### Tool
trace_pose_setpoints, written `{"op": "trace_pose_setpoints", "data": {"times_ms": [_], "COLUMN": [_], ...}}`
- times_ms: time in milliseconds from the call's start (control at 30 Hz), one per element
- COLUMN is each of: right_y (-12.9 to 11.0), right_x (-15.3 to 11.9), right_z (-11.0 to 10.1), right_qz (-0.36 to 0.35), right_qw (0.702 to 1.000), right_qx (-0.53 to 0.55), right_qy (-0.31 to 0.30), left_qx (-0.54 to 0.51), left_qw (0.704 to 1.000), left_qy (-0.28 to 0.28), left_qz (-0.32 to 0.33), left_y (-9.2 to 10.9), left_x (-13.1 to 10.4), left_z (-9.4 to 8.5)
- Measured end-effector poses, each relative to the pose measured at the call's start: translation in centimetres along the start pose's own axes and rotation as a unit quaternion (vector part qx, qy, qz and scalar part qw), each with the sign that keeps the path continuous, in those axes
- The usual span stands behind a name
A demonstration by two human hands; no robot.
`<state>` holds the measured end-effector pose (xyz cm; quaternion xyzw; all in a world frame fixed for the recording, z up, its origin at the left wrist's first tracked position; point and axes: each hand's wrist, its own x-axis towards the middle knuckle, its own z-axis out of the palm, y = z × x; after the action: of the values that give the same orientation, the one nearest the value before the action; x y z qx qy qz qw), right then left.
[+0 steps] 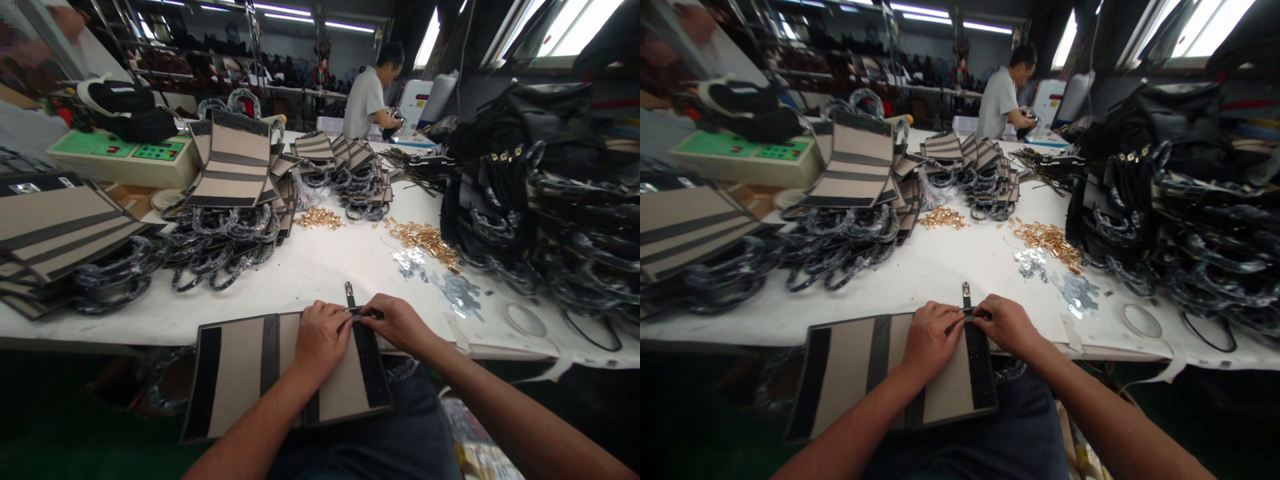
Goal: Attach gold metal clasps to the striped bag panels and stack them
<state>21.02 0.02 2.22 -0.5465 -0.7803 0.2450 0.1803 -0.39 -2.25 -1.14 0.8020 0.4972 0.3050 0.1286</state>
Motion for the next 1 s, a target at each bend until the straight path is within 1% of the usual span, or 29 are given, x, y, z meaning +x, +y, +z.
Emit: {"op": "trace_pose_setpoints", "data": {"times_ms": [133,333,533,833,1000], "right_y": [0.2,0.3,0.3,0.4,0.5], "right_x": [-0.8,-1.3,-1.2,-0.7,-0.4], "right_z": [0.6,1.1,1.1,0.3,0.3], "right_qz": [-0.013,-0.045,-0.033,-0.013,-0.001], "right_qw": [0.999,0.997,0.997,0.999,1.000], "right_qx": [-0.045,-0.056,-0.060,-0.027,-0.024], "right_qy": [0.018,0.030,0.026,-0.011,-0.009], "left_qx": [0.007,-0.001,0.000,0.002,-0.002], "left_qw": [1.000,1.000,1.000,0.999,0.999], "left_qy": [0.002,-0.008,-0.014,-0.032,-0.039], "left_qz": [0.007,0.025,0.016,0.025,0.020], "left_y": [-0.1,-0.2,0.0,-0.1,-0.3], "left_x": [0.0,0.1,0.8,1.1,1.2], "left_z": [0.1,0.1,0.4,0.2,0.2]}}
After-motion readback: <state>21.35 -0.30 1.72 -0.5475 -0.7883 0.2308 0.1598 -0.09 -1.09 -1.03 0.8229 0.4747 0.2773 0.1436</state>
